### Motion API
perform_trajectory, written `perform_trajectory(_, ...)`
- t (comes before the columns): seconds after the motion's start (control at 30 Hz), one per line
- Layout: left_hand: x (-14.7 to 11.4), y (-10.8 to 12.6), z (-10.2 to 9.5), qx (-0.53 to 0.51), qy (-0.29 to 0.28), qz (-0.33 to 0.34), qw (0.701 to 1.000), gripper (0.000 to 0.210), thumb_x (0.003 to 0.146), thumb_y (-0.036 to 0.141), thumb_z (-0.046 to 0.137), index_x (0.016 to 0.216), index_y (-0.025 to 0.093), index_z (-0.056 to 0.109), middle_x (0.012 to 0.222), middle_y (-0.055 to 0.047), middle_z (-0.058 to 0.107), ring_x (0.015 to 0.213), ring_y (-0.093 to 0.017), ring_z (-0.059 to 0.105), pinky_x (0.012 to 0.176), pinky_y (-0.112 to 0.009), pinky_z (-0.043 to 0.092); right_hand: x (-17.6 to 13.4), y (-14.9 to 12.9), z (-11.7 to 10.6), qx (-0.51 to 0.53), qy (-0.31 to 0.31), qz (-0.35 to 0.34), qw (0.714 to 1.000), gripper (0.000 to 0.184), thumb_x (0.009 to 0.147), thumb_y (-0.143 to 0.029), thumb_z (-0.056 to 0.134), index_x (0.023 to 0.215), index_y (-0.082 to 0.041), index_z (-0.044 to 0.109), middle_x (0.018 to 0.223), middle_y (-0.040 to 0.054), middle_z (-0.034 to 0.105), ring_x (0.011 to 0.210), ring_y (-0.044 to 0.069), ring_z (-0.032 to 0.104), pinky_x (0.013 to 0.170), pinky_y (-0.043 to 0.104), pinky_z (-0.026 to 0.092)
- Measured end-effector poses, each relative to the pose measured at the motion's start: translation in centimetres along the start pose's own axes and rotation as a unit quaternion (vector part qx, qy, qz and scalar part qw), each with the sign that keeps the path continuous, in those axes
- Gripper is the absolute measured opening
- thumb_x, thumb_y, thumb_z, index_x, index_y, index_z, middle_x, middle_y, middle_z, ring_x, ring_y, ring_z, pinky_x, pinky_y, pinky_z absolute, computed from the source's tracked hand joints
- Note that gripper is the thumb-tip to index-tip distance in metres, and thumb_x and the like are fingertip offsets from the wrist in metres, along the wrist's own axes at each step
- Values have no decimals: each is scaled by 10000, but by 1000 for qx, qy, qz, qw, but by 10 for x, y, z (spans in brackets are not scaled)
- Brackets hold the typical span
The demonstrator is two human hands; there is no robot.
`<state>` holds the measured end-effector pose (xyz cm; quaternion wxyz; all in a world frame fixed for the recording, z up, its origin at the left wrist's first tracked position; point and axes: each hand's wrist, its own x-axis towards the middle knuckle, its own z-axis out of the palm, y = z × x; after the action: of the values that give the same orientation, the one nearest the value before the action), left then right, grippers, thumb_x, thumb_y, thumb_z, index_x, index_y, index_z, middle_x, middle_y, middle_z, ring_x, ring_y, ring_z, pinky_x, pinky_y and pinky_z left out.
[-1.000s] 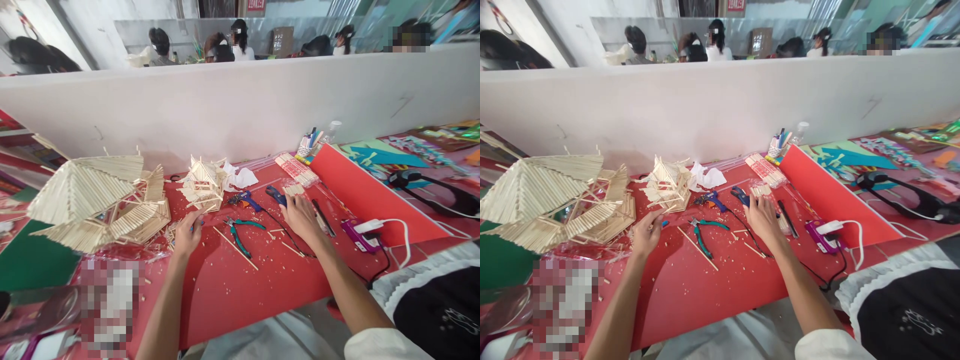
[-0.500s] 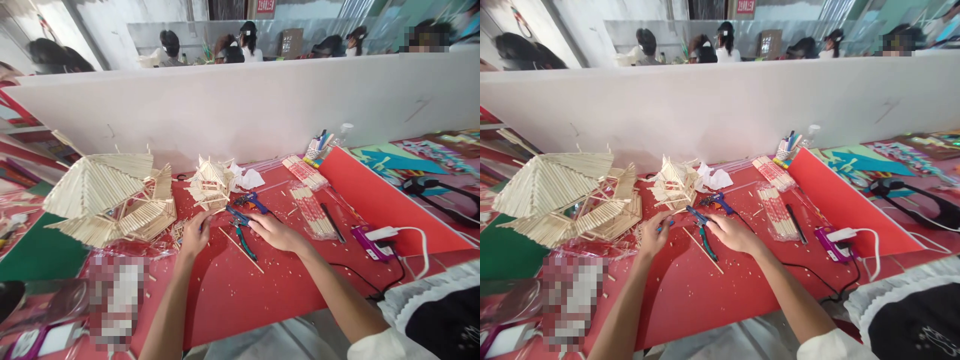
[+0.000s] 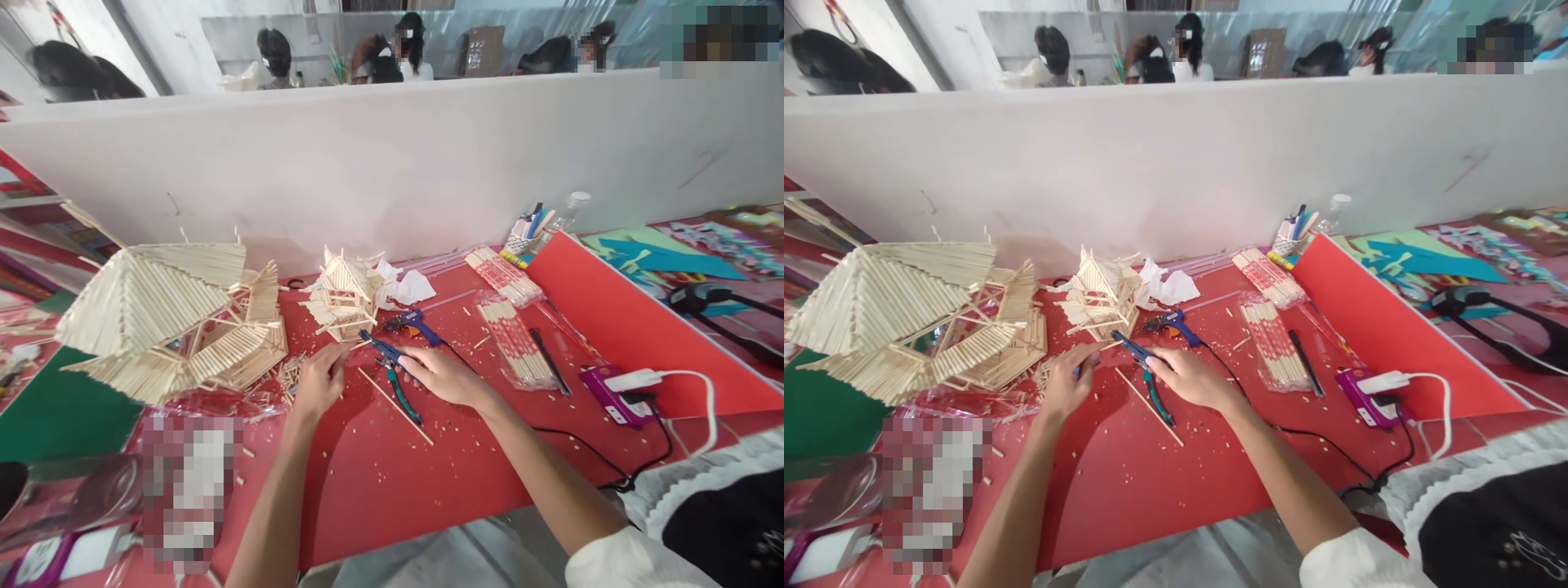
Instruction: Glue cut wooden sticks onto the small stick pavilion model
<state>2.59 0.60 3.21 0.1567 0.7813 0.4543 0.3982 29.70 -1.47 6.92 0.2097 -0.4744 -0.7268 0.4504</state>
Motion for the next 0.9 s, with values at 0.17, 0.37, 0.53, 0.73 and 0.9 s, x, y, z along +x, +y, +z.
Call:
perform_trajectory(0.17,0,1,-1,8,-6,5,1000,364,941,140,475,1164,211,754,862,-45,736,757,-157,688,717,-257,546,0,-3,-2,-8,4,-14,1000,423,1078,-489,384,1219,-219,678,862,29,680,743,183,630,627,250,448)
perform_trajectory(0.37,-2,-2,0,10,-17,6,1000,393,937,107,462,1197,207,738,833,-33,704,720,-149,666,681,-245,510,1,-4,-2,-15,-1,-12,1000,433,1082,-487,374,1199,-214,690,851,27,676,754,186,632,636,250,437)
perform_trajectory(0.53,-2,-3,-1,16,-17,9,1000,407,923,94,455,1195,207,735,810,-27,689,715,-150,663,674,-245,508,1,-5,-3,-27,-1,-9,1000,437,1081,-496,374,1177,-217,696,817,18,671,687,176,605,619,254,413)
perform_trajectory(0.73,-1,-4,-1,23,-18,12,1000,407,886,69,460,1136,214,747,815,-30,706,727,-158,679,674,-251,527,0,-16,-2,-70,8,-16,997,402,1091,-426,366,1075,-200,698,750,9,649,650,171,581,612,260,355)
perform_trajectory(0.9,-1,-4,-2,32,-32,13,999,409,865,57,463,1114,211,748,820,-34,709,719,-157,676,667,-250,526,1,-19,6,-160,25,-12,987,372,1101,-332,343,967,-186,659,767,40,678,678,184,603,636,272,333)
